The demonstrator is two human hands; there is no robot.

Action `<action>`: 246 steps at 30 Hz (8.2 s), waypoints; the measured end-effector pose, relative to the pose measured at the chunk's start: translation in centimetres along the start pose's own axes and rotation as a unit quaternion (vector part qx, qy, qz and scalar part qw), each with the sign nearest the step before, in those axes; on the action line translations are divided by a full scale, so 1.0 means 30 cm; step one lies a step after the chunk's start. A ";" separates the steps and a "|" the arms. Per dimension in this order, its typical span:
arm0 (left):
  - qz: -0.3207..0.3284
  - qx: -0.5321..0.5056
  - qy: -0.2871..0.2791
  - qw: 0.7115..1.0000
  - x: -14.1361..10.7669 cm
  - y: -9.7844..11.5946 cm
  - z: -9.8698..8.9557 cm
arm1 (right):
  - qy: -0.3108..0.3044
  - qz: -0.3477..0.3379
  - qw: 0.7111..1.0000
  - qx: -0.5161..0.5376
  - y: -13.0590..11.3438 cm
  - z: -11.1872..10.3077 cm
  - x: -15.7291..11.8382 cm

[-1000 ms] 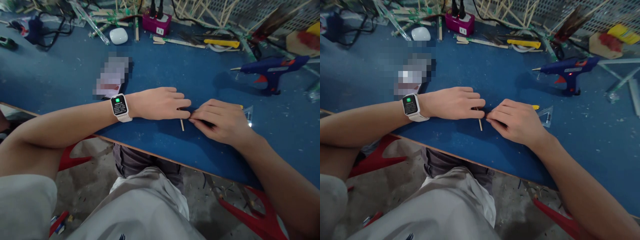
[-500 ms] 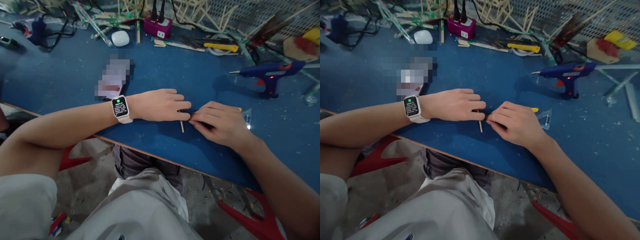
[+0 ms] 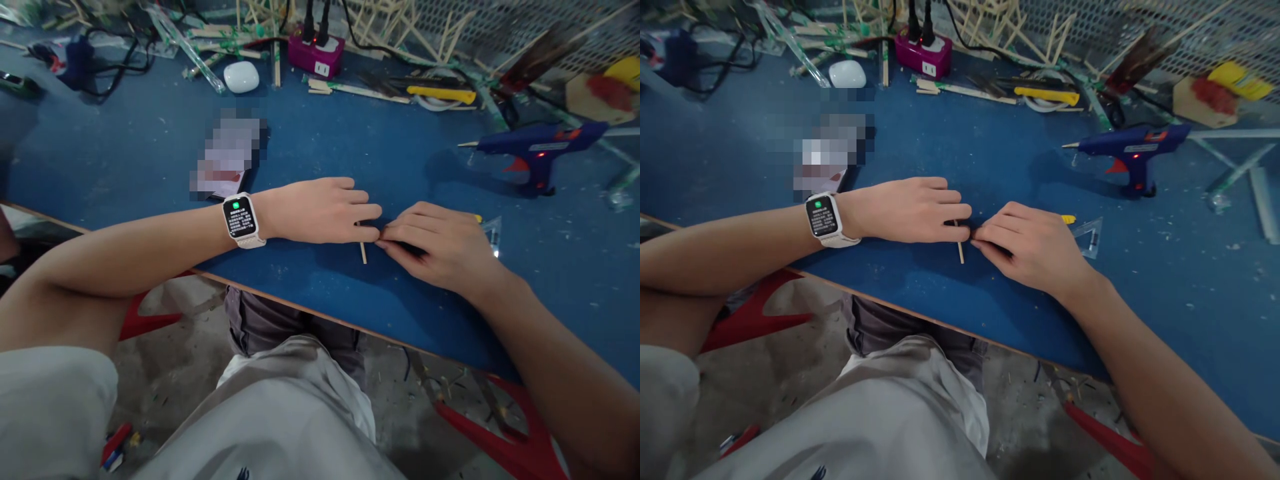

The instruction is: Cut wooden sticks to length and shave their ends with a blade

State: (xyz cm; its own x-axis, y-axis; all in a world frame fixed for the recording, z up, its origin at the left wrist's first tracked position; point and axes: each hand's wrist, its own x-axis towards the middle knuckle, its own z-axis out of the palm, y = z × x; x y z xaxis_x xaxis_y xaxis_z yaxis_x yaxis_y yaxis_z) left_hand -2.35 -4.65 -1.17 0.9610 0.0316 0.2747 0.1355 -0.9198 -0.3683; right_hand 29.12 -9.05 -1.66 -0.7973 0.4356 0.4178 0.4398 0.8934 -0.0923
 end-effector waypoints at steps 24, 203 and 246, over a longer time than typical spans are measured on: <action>0.000 0.008 -0.007 1.000 -0.006 -0.003 -0.010 | 0.005 0.006 1.000 0.017 -0.002 0.002 0.002; -0.211 -0.523 -0.061 0.824 -0.007 -0.094 -0.020 | -0.030 0.035 0.998 0.031 -0.001 -0.004 0.041; -0.195 -0.511 -0.032 0.837 -0.020 -0.090 -0.011 | -0.058 0.043 0.997 0.030 0.035 -0.037 0.023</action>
State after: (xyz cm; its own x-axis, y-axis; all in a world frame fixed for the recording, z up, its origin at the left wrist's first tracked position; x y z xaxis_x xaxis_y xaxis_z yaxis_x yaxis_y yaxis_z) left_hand -3.36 -2.31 -0.05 0.9074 0.3972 0.1373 0.1953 -0.6877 0.6992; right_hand 29.50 -7.95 -0.46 -0.8017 0.5170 0.2999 0.4850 0.8560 -0.1793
